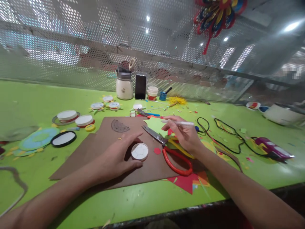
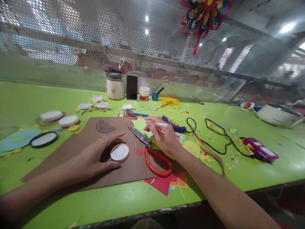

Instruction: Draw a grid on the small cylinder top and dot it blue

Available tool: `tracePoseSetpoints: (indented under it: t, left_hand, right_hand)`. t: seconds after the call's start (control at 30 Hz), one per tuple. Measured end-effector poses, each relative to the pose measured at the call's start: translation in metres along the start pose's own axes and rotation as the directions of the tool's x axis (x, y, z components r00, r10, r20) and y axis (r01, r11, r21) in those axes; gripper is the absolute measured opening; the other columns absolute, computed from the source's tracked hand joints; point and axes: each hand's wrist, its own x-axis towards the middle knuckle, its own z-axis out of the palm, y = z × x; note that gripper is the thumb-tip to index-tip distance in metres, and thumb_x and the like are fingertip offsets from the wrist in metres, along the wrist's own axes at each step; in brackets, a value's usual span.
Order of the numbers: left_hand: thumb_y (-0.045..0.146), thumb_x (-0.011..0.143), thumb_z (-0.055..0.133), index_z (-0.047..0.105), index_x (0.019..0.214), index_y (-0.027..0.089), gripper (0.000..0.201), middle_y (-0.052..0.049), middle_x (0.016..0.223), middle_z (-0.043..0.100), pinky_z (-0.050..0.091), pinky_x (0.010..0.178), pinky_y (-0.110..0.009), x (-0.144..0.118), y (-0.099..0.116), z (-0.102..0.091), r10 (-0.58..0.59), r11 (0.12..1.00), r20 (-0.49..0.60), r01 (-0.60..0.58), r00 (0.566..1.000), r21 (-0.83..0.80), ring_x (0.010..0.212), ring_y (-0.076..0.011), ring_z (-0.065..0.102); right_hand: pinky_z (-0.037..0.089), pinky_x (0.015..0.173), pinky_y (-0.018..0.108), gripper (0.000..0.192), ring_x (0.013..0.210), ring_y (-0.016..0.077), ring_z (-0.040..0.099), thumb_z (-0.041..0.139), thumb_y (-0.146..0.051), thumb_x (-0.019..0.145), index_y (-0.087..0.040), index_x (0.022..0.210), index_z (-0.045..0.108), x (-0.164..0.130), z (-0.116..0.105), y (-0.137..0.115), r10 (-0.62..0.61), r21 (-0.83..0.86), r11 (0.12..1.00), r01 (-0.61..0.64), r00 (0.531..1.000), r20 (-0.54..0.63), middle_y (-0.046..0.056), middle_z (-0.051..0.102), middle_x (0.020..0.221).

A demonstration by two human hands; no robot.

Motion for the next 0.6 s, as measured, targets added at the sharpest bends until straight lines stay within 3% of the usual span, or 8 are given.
tracePoseSetpoints:
  t: [0.17,0.47,0.6]
  left_hand:
    - [0.049,0.082,0.076,0.046,0.161,0.024,0.088,-0.015,0.141,0.072,0.052,0.109,-0.056,0.001,0.007,-0.001,-0.049,0.998,0.005,0.049,0.999,-0.035,0.129,-0.0395,0.067]
    - [0.048,0.082,0.076,0.049,0.158,0.024,0.084,-0.014,0.141,0.073,0.053,0.107,-0.056,0.000,0.004,0.002,-0.032,0.999,-0.019,0.032,0.999,-0.007,0.128,-0.0391,0.068]
    - [0.052,0.084,0.076,0.050,0.156,0.024,0.082,-0.013,0.136,0.075,0.055,0.104,-0.054,0.000,0.000,0.005,-0.030,0.999,-0.038,0.029,0.999,-0.019,0.125,-0.0387,0.069]
  right_hand:
    - [0.057,0.098,0.042,0.038,0.096,0.0241,0.076,0.062,-0.056,0.107,-0.023,0.114,0.079,-0.007,0.001,-0.006,0.033,0.047,0.998,-0.035,0.998,0.055,0.005,0.080,0.090]
    - [0.060,0.071,0.033,0.030,0.074,0.0187,0.072,0.071,-0.050,0.101,-0.021,0.107,0.077,-0.021,0.013,-0.023,0.147,0.291,0.940,-0.180,0.981,0.130,0.002,0.075,0.078]
    - [0.056,0.069,0.029,0.018,0.070,0.0146,0.069,0.068,-0.037,0.103,-0.021,0.101,0.074,-0.023,0.015,-0.031,0.127,0.225,0.960,-0.168,0.975,0.184,0.000,0.074,0.077]
